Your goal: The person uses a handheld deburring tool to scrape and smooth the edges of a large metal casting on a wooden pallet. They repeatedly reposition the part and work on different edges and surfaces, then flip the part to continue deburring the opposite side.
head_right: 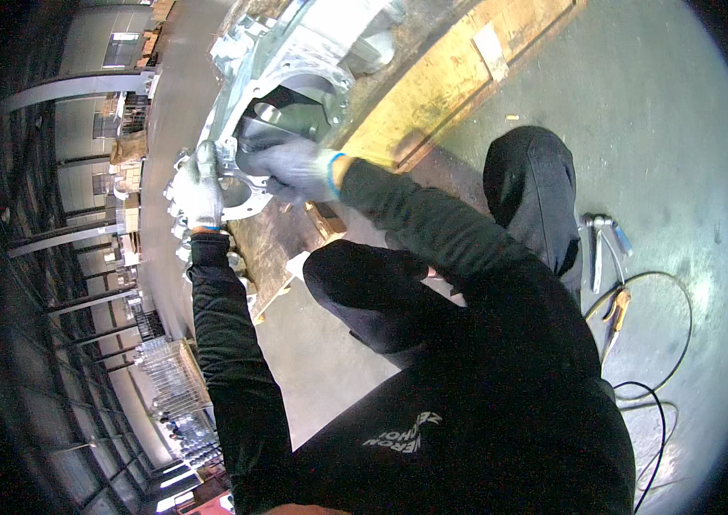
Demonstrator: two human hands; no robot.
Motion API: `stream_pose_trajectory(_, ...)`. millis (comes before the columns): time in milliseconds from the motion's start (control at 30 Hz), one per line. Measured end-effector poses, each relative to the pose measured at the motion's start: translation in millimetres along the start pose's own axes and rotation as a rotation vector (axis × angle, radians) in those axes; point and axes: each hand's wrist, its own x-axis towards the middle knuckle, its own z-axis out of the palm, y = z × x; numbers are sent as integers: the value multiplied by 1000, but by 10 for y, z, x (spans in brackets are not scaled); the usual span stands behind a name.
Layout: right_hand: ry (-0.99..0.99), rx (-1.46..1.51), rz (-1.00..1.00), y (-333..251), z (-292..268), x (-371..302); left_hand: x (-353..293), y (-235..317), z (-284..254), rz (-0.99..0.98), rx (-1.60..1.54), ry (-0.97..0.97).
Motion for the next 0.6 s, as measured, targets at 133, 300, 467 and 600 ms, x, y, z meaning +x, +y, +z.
stream_pose_trajectory(133,3,682,403,-206,70,-244,10,13,-52,-63,-81,-81)
stream_pose_trajectory(300,-124,647,342,-125,65,-188,27,-54,9,-74,-137,-84)
stream_pose_trajectory(467,-26,368,205,-30,192,-107,13,-90,54,6,-135,-19)
stream_pose_trajectory(600,87,100,29,25,133,-7,32,-130,45,-17,-155,-52)
